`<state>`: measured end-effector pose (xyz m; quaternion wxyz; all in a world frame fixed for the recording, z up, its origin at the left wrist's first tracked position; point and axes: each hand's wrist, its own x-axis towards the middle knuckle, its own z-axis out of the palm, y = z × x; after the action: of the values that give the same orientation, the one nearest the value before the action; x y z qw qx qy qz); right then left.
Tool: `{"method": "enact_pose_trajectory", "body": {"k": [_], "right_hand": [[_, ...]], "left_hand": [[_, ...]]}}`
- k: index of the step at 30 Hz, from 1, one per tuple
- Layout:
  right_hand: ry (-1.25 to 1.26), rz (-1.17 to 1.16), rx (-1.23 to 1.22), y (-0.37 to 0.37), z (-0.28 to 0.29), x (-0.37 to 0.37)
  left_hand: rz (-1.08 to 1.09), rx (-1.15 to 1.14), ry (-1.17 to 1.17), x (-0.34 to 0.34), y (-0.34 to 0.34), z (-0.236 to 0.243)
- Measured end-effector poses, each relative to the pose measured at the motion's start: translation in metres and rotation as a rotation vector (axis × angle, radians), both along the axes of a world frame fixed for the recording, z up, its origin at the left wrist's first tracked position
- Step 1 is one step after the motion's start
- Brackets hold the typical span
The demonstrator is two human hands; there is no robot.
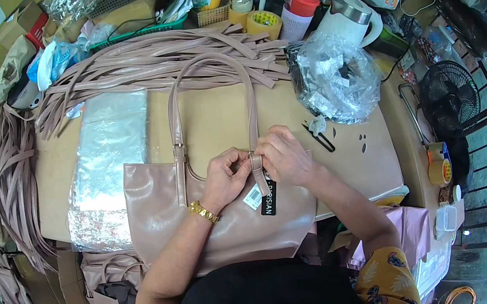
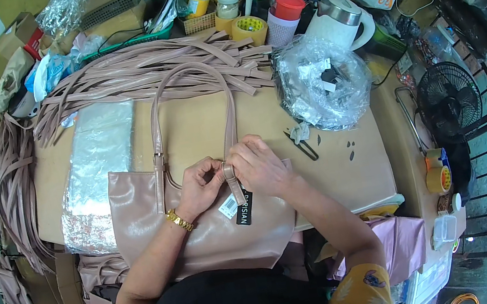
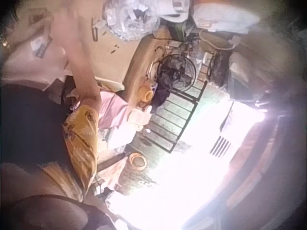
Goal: The person attaches a brand tag to the handle of a leather tote bag and uses a small tool to trim excess threads from the seams and interior.
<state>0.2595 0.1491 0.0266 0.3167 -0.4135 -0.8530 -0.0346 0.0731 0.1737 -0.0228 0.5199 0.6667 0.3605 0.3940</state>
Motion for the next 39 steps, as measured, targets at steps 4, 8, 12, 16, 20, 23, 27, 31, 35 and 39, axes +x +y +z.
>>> {"method": "enact_pose_trajectory", "body": {"k": [4, 8, 12, 16, 20, 23, 27, 31, 35, 39], "right_hand": [[-0.033, -0.001, 0.073, -0.003, -0.009, 0.002], [-0.129, -0.033, 0.021, -0.021, -0.003, 0.000], [-0.022, -0.223, 0.003, -0.046, 0.018, -0.008], [-0.012, -0.387, -0.190, -0.076, 0.011, -0.023], [-0.019, -0.523, -0.346, -0.077, 0.006, -0.041], [0.030, -0.455, -0.387, -0.080, 0.008, -0.043], [-0.045, -0.227, -0.300, -0.080, 0.012, -0.038], [-0.255, -0.119, -0.192, -0.073, 0.010, -0.031], [-0.104, -0.089, -0.066, -0.069, 0.017, -0.039], [0.033, -0.134, -0.176, -0.077, 0.006, -0.051]], "left_hand": [[-0.053, -0.123, -0.110, -0.003, 0.004, -0.007], [-0.101, -0.306, -0.273, -0.005, 0.005, -0.003], [-0.140, -0.457, -0.114, -0.006, 0.014, 0.024], [-0.171, -0.552, -0.155, 0.001, 0.026, 0.024], [-0.152, -0.601, -0.206, 0.007, 0.027, 0.030], [-0.100, -0.636, -0.170, 0.011, 0.023, 0.036], [-0.164, -0.640, -0.158, 0.017, 0.043, 0.011], [-0.222, -0.782, -0.035, 0.018, 0.057, 0.031], [-0.164, -0.747, 0.068, 0.025, 0.061, 0.041], [-0.133, -0.724, 0.126, 0.029, 0.069, 0.031]]}}
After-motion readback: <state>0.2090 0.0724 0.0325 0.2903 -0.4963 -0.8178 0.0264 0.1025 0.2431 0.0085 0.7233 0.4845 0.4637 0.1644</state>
